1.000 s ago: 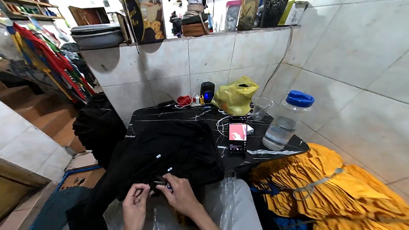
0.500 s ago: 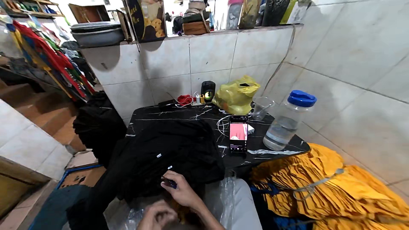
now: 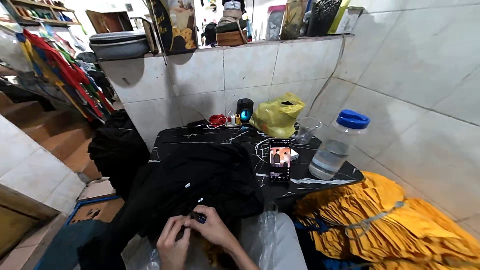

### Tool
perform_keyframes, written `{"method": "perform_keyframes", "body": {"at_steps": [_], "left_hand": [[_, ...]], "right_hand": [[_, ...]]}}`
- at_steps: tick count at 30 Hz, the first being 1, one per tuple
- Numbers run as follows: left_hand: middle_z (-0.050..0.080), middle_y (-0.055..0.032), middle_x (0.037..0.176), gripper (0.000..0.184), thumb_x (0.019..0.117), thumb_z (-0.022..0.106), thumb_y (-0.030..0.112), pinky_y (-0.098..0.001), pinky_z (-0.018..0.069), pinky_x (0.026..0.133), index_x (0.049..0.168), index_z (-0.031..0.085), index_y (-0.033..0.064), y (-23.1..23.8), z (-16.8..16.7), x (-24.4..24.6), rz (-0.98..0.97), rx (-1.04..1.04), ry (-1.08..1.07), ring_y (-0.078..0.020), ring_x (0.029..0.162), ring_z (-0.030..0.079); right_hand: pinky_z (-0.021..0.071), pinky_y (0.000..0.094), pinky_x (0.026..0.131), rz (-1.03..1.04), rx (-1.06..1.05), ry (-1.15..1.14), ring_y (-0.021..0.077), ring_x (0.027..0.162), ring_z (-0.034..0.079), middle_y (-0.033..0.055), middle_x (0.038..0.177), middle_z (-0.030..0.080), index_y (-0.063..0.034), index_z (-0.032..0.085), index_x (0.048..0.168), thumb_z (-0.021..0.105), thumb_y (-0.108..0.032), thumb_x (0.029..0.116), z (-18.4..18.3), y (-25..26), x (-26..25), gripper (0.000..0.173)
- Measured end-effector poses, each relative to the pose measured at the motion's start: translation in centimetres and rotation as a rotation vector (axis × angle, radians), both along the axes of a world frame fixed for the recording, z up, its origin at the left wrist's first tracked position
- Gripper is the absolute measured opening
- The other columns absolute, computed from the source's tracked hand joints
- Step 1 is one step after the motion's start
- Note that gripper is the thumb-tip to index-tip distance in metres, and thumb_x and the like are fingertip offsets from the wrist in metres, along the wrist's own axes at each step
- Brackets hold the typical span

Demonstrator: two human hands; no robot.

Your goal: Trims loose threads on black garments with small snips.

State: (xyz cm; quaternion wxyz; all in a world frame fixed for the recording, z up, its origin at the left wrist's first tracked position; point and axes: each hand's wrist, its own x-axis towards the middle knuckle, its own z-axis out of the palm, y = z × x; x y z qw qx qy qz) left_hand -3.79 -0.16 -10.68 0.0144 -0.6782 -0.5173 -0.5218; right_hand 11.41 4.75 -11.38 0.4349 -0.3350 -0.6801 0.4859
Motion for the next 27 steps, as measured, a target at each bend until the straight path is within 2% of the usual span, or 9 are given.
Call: {"method": "perform_keyframes", "body": {"at_steps": [3, 5, 8, 11, 13, 15, 19, 23, 27], "left_hand": [[0.076, -0.0058, 0.089, 0.013, 0.0887, 0.069, 0.009, -0.0191, 0.0576, 0.085, 0.090, 0.080, 0.0036, 0.0, 0.1, -0.5, 0.005, 0.025, -0.028, -0.0065, 0.088, 0.072], [0.076, -0.0032, 0.089, 0.010, 0.0894, 0.069, 0.008, -0.0185, 0.0593, 0.078, 0.092, 0.077, 0.0023, -0.1, 0.4, -0.8, -0.001, -0.039, -0.134, -0.0032, 0.083, 0.071], [0.074, -0.0041, 0.090, 0.007, 0.0876, 0.071, 0.000, -0.0241, 0.0630, 0.069, 0.095, 0.072, -0.0018, -0.4, 0.5, -1.1, -0.110, -0.149, -0.380, -0.0077, 0.076, 0.071], [0.074, -0.0076, 0.100, 0.016, 0.0886, 0.071, -0.002, -0.0290, 0.0641, 0.076, 0.104, 0.071, -0.0023, -0.8, 0.4, -1.7, -0.202, -0.226, -0.413, -0.0135, 0.084, 0.073], [0.073, -0.0079, 0.107, 0.027, 0.0885, 0.077, 0.009, -0.0275, 0.0630, 0.082, 0.114, 0.075, 0.0011, -0.9, 0.1, -2.4, -0.209, -0.253, -0.293, -0.0121, 0.092, 0.072], [0.073, -0.0059, 0.104, 0.027, 0.0847, 0.082, 0.017, -0.0246, 0.0614, 0.084, 0.110, 0.080, 0.0066, -1.0, -0.2, -2.9, -0.175, -0.237, -0.188, -0.0087, 0.093, 0.071], [0.077, -0.0024, 0.096, 0.008, 0.0872, 0.078, 0.012, -0.0219, 0.0606, 0.086, 0.093, 0.082, 0.0083, -1.2, -0.2, -3.5, -0.121, -0.148, -0.130, -0.0062, 0.092, 0.073], [0.073, -0.0038, 0.099, 0.011, 0.0945, 0.068, 0.014, -0.0225, 0.0574, 0.091, 0.094, 0.076, 0.0066, -1.5, 0.0, -3.3, -0.100, -0.165, -0.005, -0.0072, 0.098, 0.069], [0.072, -0.0064, 0.111, 0.013, 0.0980, 0.061, 0.011, -0.0264, 0.0573, 0.097, 0.097, 0.072, 0.0046, -1.5, -0.2, -3.0, -0.163, -0.149, -0.085, -0.0113, 0.110, 0.068]], "right_hand": [[0.0544, 0.0294, 0.089, 0.058, 0.013, 0.023, 0.0122, 0.097, 0.065, 0.0081, 0.104, 0.069, -0.0006, 0.073, 0.103, 0.084, -0.033, 0.0862, 0.2, -0.2, 0.7, 0.038], [0.0545, 0.0285, 0.092, 0.052, 0.024, 0.031, 0.0123, 0.101, 0.065, 0.0093, 0.108, 0.070, 0.0004, 0.073, 0.107, 0.082, -0.025, 0.0879, 0.2, -0.3, 0.8, 0.033], [0.0546, 0.0285, 0.094, 0.009, 0.021, 0.015, 0.0129, 0.102, 0.066, 0.0108, 0.108, 0.070, 0.0008, 0.074, 0.107, 0.074, -0.019, 0.0945, 0.1, -0.3, 0.5, 0.024], [0.0546, 0.0284, 0.093, 0.005, 0.013, -0.012, 0.0132, 0.101, 0.066, 0.0110, 0.107, 0.069, 0.0009, 0.074, 0.106, 0.072, -0.020, 0.0967, 0.2, -0.2, 0.3, 0.022], [0.0540, 0.0288, 0.093, 0.027, 0.017, -0.023, 0.0140, 0.101, 0.065, 0.0115, 0.106, 0.068, 0.0014, 0.073, 0.106, 0.069, -0.019, 0.0983, 0.3, -0.3, 0.3, 0.022], [0.0534, 0.0294, 0.092, 0.044, 0.038, -0.038, 0.0153, 0.100, 0.064, 0.0118, 0.105, 0.067, 0.0017, 0.072, 0.105, 0.068, -0.018, 0.0983, 0.3, -0.5, 0.3, 0.021], [0.0533, 0.0306, 0.092, 0.029, 0.081, -0.062, 0.0164, 0.100, 0.064, 0.0113, 0.105, 0.067, 0.0007, 0.073, 0.104, 0.069, -0.016, 0.0978, 0.1, -0.7, 0.2, 0.019], [0.0542, 0.0344, 0.094, -0.019, 0.092, -0.138, 0.0173, 0.102, 0.065, 0.0098, 0.108, 0.068, -0.0033, 0.073, 0.108, 0.067, -0.018, 0.0979, 0.2, -1.0, 0.1, 0.019], [0.0583, 0.0350, 0.087, -0.216, 0.117, -0.262, 0.0133, 0.099, 0.067, 0.0040, 0.115, 0.068, -0.0121, 0.073, 0.113, 0.069, -0.027, 0.0951, 1.4, -2.1, -0.3, 0.024]]}}
